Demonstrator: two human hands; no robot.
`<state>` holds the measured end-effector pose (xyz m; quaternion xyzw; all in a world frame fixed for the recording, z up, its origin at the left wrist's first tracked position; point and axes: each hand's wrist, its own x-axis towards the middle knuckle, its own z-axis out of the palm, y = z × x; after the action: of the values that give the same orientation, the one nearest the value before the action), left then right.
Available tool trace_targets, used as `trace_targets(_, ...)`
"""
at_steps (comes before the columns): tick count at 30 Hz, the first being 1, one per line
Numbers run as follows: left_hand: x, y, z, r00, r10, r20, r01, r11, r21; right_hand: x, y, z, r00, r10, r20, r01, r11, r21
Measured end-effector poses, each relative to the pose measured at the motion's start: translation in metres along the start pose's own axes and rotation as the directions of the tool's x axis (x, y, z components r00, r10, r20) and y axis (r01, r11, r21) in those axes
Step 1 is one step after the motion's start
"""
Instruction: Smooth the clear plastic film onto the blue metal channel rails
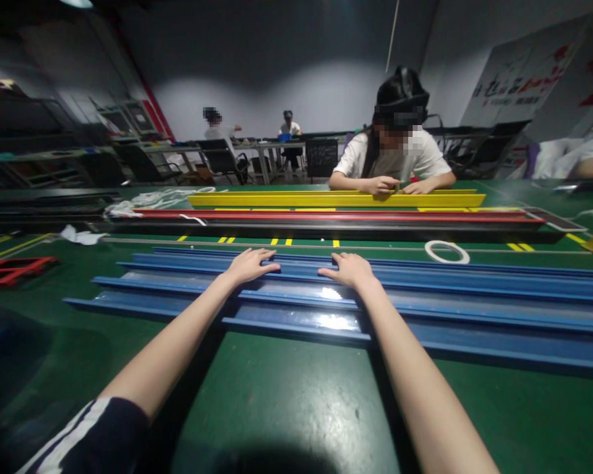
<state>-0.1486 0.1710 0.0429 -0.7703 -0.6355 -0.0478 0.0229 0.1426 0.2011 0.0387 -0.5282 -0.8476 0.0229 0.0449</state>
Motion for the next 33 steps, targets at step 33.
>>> trace_targets(33,-0.075,0.035,-0.051,0.663,0.314,-0.680,-0.084,0.933,0.350,-0.071,0.017,-0.028,0.613,-0.374,-0.697,0.135,0.918,-0.373)
